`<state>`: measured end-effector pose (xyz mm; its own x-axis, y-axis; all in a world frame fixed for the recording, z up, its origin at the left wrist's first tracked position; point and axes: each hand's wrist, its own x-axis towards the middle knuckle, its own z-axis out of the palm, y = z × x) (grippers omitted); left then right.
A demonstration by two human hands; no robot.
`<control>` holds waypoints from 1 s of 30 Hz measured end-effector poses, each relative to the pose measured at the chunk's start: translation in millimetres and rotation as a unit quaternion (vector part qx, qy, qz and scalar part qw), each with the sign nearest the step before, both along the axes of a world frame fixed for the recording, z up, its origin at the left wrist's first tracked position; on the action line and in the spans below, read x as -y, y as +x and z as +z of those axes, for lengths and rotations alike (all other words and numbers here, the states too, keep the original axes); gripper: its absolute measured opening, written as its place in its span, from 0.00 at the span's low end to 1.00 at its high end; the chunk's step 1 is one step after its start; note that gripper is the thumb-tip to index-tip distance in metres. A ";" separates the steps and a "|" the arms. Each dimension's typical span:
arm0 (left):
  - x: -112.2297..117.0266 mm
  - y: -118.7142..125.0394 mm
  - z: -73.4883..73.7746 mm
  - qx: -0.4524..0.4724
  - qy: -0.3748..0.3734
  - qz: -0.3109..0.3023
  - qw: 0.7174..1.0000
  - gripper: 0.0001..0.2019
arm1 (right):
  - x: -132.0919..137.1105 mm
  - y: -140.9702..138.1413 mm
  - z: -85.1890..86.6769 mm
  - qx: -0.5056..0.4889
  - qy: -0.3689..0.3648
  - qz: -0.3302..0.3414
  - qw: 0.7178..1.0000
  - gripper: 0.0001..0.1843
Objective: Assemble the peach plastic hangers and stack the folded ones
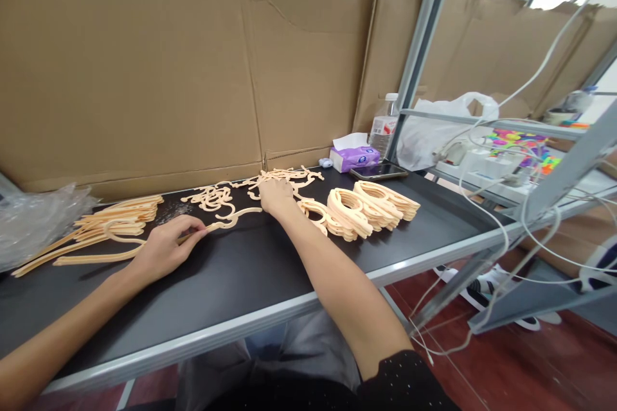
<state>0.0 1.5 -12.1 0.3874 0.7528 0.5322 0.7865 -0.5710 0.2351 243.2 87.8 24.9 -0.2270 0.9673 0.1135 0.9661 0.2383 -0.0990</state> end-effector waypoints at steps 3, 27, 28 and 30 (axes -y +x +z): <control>0.5 0.7 0.6 0.001 -0.008 -0.004 1.000 0.13 | 1.0 -0.1 0.3 -0.004 -0.002 -0.004 1.000 0.23; 2.2 2.2 0.7 -0.055 0.013 -0.036 0.998 0.12 | 21.9 -38.5 5.4 -0.363 -0.037 0.223 0.904 0.06; 2.2 2.2 0.7 -0.052 0.012 -0.039 0.998 0.13 | 24.6 -41.7 4.5 -0.376 -0.059 0.236 0.894 0.07; 2.1 2.4 0.7 -0.049 0.009 -0.039 0.998 0.13 | 30.7 -46.5 2.5 -0.381 -0.090 0.247 0.886 0.08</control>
<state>2.4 -0.6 -11.4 0.4956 0.7086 0.5022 0.7583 -0.6350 0.1477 196.7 57.1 27.4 -0.5517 0.7891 0.2700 0.3847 0.5280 -0.7572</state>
